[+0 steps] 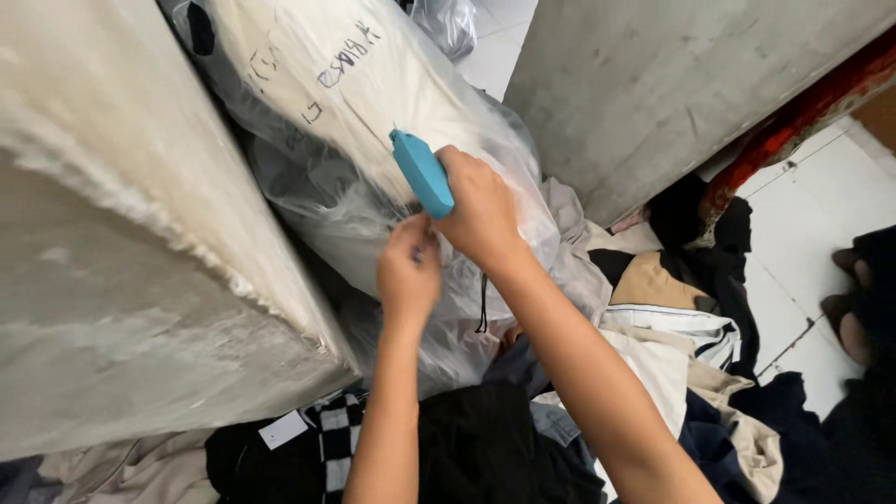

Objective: The person uses a tagging gun to attach price tags to various pieces of clothing from a large pile, including trousers, hoodies, and t-shirts. They pick up an item, locate the appropriate spot, insert the tagging gun needle through the fabric and the tag, and then place the tagged item to the side or into a plastic bag.

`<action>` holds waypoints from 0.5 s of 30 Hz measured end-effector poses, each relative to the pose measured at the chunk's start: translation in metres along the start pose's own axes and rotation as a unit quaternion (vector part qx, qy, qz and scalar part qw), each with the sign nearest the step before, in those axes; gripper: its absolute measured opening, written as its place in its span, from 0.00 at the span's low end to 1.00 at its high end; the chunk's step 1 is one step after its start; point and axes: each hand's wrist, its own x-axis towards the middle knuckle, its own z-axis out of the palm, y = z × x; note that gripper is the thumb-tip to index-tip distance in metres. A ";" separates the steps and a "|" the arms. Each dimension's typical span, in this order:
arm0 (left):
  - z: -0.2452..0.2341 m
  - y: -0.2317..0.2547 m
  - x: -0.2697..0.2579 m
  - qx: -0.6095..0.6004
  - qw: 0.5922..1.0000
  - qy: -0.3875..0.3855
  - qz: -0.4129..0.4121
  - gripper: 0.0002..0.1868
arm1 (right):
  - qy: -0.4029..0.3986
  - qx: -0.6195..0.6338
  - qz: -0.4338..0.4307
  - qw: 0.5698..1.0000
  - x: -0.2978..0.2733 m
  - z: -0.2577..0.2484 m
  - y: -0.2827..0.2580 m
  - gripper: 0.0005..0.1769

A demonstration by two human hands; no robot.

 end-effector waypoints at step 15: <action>0.042 -0.030 0.109 -0.224 0.947 0.038 -0.225 0.15 | -0.016 0.048 0.057 0.997 0.027 0.012 0.016 0.20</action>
